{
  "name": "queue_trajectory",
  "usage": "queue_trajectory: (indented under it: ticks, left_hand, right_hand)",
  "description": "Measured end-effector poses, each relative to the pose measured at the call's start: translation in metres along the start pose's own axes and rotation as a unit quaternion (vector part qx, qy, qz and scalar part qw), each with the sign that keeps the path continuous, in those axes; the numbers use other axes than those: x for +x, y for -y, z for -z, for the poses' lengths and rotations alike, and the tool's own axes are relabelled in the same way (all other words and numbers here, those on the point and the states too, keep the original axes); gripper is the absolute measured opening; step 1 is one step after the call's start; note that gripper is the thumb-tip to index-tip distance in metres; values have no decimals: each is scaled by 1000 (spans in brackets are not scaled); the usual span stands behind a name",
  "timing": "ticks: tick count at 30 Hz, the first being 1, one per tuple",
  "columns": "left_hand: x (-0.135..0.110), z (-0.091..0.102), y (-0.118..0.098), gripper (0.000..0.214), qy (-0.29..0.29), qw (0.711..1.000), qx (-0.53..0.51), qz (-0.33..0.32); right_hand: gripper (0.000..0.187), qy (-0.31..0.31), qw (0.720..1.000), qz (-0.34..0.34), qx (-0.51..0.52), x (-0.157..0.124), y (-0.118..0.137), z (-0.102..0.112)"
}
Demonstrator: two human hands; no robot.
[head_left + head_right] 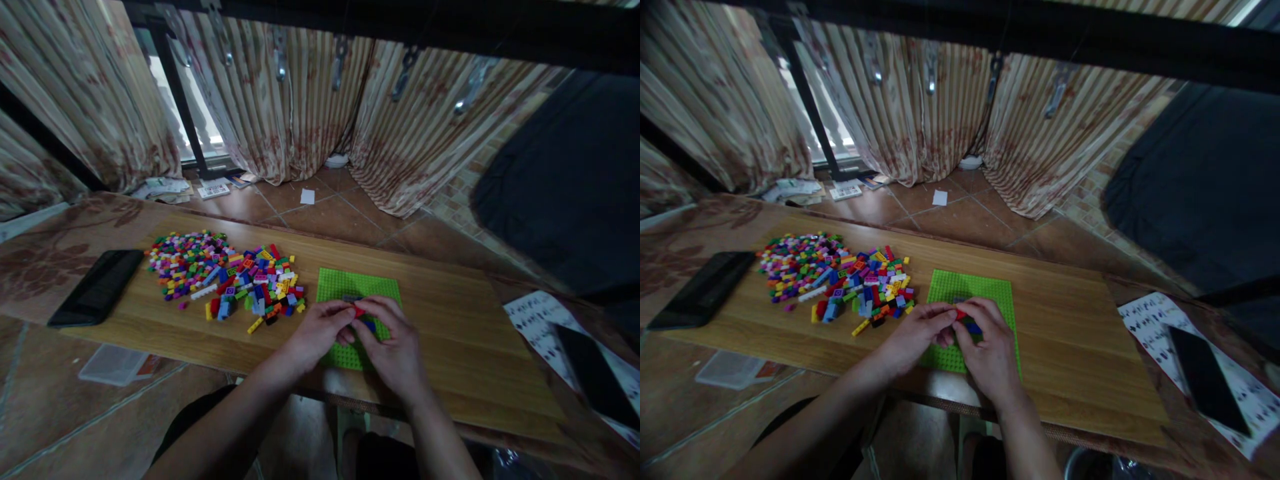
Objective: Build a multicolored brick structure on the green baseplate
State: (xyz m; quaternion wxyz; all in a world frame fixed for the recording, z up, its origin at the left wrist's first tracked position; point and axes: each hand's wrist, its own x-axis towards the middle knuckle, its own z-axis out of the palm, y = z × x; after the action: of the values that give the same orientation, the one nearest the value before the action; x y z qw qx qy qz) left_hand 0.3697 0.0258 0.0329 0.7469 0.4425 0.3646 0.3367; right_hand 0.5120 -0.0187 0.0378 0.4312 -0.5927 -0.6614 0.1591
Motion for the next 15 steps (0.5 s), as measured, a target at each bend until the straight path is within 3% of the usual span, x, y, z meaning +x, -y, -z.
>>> queue_trajectory:
  ticks: [6, 15]
  left_hand:
    - [1, 10, -1, 20, 42, 992, 118, 5]
    - [7, 9, 4, 31, 28, 987, 158, -9]
  right_hand:
    - [20, 100, 995, 1, 23, 0, -10, 9]
    - [19, 120, 993, -8, 15, 3, -18, 14]
